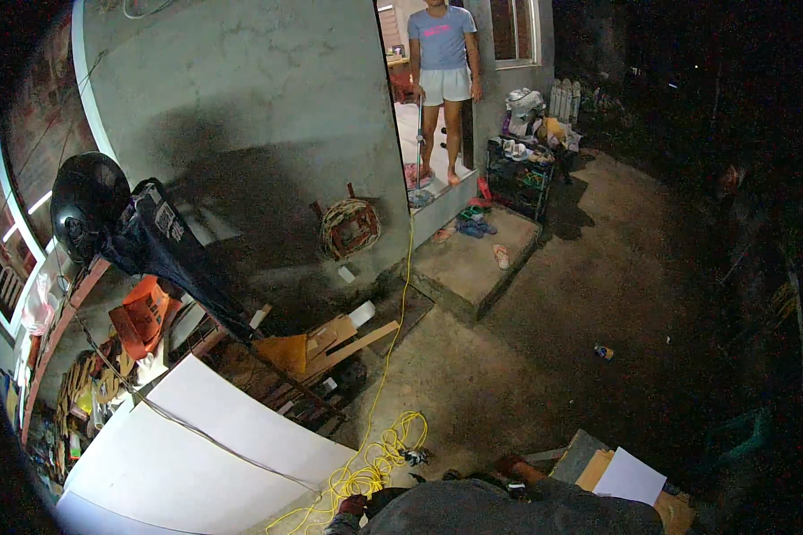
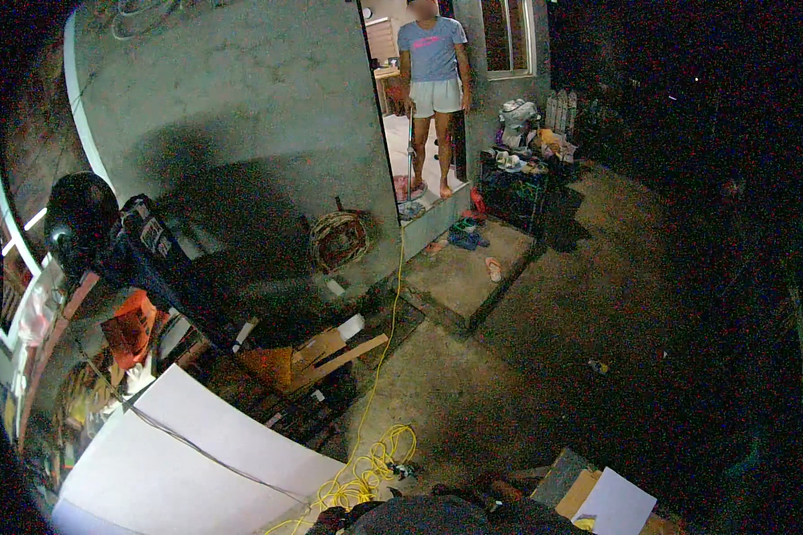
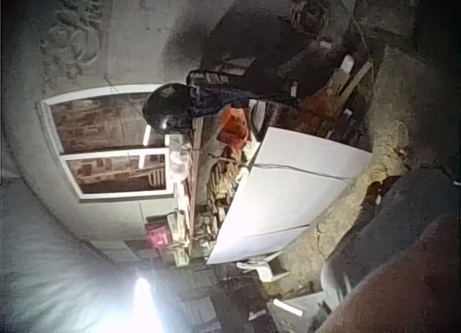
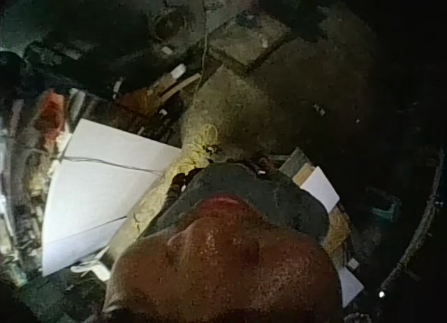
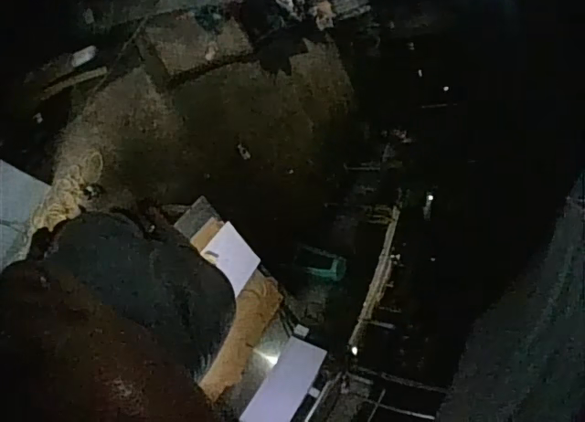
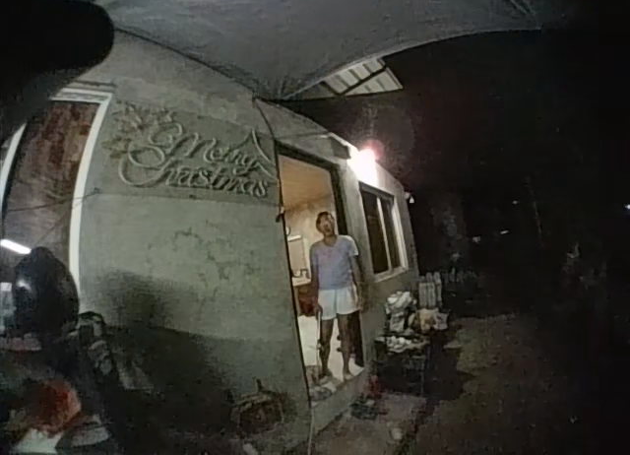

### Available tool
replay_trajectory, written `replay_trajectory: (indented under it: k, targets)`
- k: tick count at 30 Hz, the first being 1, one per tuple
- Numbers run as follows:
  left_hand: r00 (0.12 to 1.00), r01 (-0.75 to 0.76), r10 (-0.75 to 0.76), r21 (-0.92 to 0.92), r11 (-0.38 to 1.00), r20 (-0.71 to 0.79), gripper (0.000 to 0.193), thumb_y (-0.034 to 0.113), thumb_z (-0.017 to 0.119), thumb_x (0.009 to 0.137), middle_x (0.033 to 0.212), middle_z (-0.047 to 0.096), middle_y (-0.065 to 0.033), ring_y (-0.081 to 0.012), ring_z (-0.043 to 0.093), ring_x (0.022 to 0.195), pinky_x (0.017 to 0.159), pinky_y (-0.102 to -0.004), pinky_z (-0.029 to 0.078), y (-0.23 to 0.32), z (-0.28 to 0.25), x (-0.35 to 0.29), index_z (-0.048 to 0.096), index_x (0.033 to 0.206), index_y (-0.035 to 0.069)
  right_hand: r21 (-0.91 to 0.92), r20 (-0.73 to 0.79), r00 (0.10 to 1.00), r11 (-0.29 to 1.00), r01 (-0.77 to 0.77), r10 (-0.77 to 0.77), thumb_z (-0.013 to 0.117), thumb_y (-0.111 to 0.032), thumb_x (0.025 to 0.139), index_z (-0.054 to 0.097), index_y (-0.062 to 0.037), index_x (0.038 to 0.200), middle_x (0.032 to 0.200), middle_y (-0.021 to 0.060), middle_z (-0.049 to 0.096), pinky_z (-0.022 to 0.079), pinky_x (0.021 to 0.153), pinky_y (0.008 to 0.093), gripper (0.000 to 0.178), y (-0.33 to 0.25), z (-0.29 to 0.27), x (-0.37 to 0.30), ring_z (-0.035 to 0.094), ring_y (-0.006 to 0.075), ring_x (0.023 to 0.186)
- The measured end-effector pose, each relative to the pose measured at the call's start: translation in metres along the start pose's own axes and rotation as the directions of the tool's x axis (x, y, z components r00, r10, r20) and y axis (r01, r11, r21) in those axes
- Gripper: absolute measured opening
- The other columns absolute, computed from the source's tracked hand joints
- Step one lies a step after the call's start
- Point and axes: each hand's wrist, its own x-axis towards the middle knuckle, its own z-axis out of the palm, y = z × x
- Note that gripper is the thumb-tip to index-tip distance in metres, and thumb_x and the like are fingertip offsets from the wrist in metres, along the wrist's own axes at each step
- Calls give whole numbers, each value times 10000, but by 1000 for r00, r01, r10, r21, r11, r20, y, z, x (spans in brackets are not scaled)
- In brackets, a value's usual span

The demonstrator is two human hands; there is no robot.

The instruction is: The recorder is unrolling, inspecting, and cutting a vinyl sign on a metal workbench using a utility knife.

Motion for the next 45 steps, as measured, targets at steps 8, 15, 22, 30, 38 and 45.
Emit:
replay_trajectory:
  k: [8, 15, 22, 30, 38, 45]
  targets:
    - [998, 46, -43, -82, 996, 39, 205, 237, 591, 838, 1083, 650, -109, -309, 620, 1035, 841, -417, 535, 3, 0, 9, 628, 1016, 142, 106, 107, 993, 993, 44, -55, 543, -402, 950, 493, -66, 1352, 1260, 160, 551, 445, 930, 449, 526, -1, -16, 12, 557, 302, 1097]
    - [995, -2, 8, -62, 998, 103, 232, 217, 567, 839, 1061, 661, -95, -294, 635, 1002, 823, -415, 543, 16, -38, -6, 643, 1044, 141, 204, 159, 985, 978, 36, -69, 542, -398, 949, 522, -67, 1333, 1219, 165, 590, 459, 907, 439, 508, -7, -19, 1, 585, 298, 1057]
    - [980, -80, -65, -675, 734, -187, 258, 282, 566, 867, 1056, 661, -61, -277, 622, 1012, 852, -403, 525, -4, 12, -30, 640, 1074, 147, 360, 206, 978, 932, -53, -24, 532, -394, 951, 529, -67, 1329, 1208, 168, 605, 464, 901, 437, 500, -19, -25, 6, 597, 294, 1040]
    - [998, -40, 32, -135, 990, -59, 335, 264, 582, 855, 1028, 676, -57, -268, 644, 940, 819, -409, 532, 3, 19, -16, 633, 1171, 166, 576, 108, 989, 804, -146, 102, 504, -388, 963, 481, -64, 1367, 1271, 166, 557, 445, 936, 458, 518, -11, -17, 7, 568, 294, 1088]
    - [952, 281, -250, -185, 942, 176, 325, 304, 503, 874, 1115, 666, -143, -341, 635, 1034, 861, -478, 522, 22, 17, -23, 668, 1089, 125, 751, 75, 962, 620, -227, 261, 475, -382, 975, 432, -62, 1404, 1335, 163, 508, 426, 971, 478, 537, -1, 0, 4, 538, 293, 1136]
    - [968, 234, -249, -371, 899, 8, 302, 359, 507, 890, 1014, 638, -128, -310, 587, 930, 791, -447, 477, 33, 16, -79, 654, 1010, 124, 892, 87, 917, 380, -246, 390, 450, -377, 986, 389, -60, 1437, 1390, 162, 465, 410, 1001, 496, 554, -4, -1, 28, 512, 292, 1178]
